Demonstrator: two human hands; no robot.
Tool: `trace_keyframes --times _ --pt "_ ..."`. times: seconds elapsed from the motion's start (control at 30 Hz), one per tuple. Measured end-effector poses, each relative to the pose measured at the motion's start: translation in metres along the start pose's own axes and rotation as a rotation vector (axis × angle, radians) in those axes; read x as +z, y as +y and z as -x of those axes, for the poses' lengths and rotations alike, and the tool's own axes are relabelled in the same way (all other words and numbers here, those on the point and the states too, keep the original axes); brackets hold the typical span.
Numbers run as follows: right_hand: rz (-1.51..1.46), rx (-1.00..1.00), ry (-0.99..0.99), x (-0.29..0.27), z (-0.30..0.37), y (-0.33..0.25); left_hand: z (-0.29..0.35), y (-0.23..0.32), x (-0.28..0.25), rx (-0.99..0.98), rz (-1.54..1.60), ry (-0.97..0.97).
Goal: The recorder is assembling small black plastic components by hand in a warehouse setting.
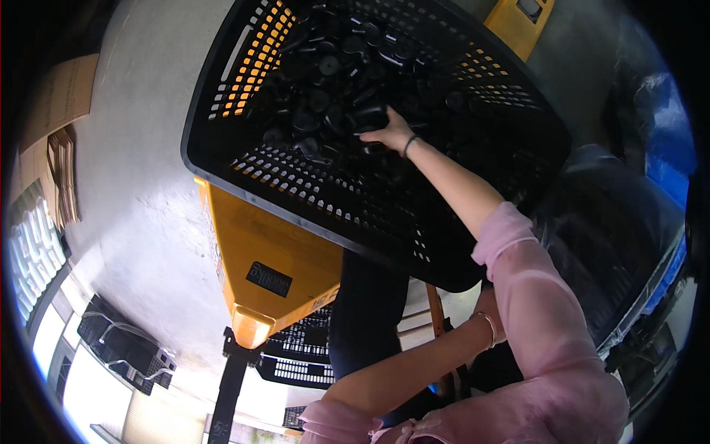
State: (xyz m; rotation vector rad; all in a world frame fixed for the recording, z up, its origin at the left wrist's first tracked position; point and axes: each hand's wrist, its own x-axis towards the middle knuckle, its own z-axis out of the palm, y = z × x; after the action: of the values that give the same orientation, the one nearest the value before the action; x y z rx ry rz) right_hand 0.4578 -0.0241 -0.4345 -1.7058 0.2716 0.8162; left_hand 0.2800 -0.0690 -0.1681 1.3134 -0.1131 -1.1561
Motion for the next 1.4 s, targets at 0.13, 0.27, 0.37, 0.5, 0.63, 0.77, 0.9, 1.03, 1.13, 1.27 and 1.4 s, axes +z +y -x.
trace_keyframes --times 0.13,0.27,0.37,0.5,0.63,0.77,0.9,1.03,1.13,1.27,1.4 --pt "-0.314 0.234 -0.103 -0.051 0.063 -0.070 -0.012 -0.003 0.002 -0.063 -0.629 -0.160" --pt "-0.322 0.157 -0.023 -0.094 0.134 -0.115 -0.011 0.003 -0.017 -0.100 -0.535 -0.153" --pt "-0.304 -0.100 -0.025 -0.104 0.218 -0.152 -0.003 -0.013 -0.034 -0.137 0.015 -0.062" --pt "0.181 -0.504 -0.012 -0.087 0.366 -0.195 0.088 -0.003 -0.031 -0.114 1.209 -0.223" --pt "0.591 -0.639 -0.247 -0.043 0.489 -0.178 0.190 0.013 0.028 0.068 1.501 -0.212" --pt "0.878 -0.892 -0.332 -0.007 0.564 -0.140 0.242 -0.016 0.086 0.240 1.310 -0.054" --pt "0.971 -1.112 -0.289 0.011 0.613 -0.110 0.274 -0.018 0.131 0.332 1.362 -0.035" --pt "1.055 -1.218 -0.383 0.008 0.636 -0.109 0.277 -0.039 0.155 0.506 1.227 -0.057" --pt "1.020 -1.181 -0.525 -0.006 0.659 -0.115 0.279 -0.046 0.165 0.533 1.107 -0.031" --pt "1.054 -1.056 -0.494 -0.013 0.687 -0.120 0.278 -0.035 0.173 0.474 0.975 -0.081" --pt "1.117 -1.160 -0.446 -0.004 0.691 -0.123 0.272 -0.035 0.181 0.398 1.088 -0.188"
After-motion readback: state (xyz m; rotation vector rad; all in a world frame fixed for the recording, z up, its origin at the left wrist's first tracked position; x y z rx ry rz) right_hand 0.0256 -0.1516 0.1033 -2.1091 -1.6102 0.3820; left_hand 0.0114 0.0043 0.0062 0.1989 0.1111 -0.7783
